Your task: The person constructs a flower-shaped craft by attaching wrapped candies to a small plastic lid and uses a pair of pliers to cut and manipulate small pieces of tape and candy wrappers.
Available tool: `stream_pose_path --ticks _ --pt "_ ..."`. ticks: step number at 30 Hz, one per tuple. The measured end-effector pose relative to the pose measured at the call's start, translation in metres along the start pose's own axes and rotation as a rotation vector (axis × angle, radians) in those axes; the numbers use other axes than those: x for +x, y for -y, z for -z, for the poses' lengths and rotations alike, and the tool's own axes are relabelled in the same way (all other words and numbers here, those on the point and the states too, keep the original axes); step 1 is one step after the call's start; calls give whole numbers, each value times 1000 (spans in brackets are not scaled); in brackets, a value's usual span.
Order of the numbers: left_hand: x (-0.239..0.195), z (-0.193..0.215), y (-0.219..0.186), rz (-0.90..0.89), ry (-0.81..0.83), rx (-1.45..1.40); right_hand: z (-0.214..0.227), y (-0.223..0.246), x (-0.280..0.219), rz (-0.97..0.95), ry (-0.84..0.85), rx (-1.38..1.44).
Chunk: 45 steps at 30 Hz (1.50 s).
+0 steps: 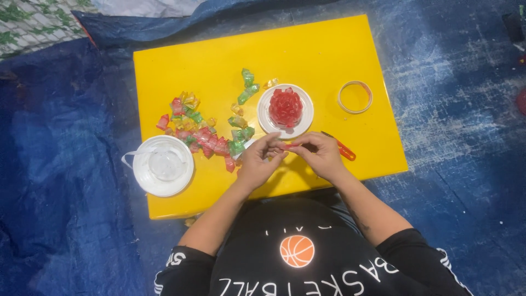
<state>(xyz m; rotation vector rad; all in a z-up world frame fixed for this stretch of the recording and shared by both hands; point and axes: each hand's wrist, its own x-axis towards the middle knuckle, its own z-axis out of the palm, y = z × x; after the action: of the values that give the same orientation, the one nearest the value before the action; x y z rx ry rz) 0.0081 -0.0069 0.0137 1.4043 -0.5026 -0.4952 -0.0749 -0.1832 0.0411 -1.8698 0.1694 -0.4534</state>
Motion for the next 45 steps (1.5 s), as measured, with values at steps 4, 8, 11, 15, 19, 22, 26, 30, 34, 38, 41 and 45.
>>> stream_pose_path --ticks 4,8,11,15,19,22,26,30,34,38,41,45 --pt "9 8 -1 -128 -40 403 24 -20 -9 -34 -65 -35" --pt "38 5 -12 -152 75 768 48 -32 -3 -91 -92 -117" --pt "69 0 -1 -141 105 841 61 -52 11 -40 -41 -194" --pt "95 -5 10 -118 169 880 67 -62 34 119 86 -311" --pt "102 -14 -6 -80 157 856 66 -71 54 206 158 -367" --pt "103 -18 -13 -19 183 862 62 -81 65 260 211 -441" --pt "111 -15 -3 -46 218 870 60 -94 75 302 303 -557" --pt "115 -12 7 -65 227 889 61 -97 78 329 332 -657" --pt "111 -18 -6 -66 223 894 60 -103 81 300 353 -664" --pt "108 -22 -17 -40 241 863 56 -110 81 346 336 -683" --pt "110 -21 -13 -38 244 859 55 -113 81 339 338 -693" --pt "113 -18 -7 -33 244 862 56 -111 80 317 343 -701"
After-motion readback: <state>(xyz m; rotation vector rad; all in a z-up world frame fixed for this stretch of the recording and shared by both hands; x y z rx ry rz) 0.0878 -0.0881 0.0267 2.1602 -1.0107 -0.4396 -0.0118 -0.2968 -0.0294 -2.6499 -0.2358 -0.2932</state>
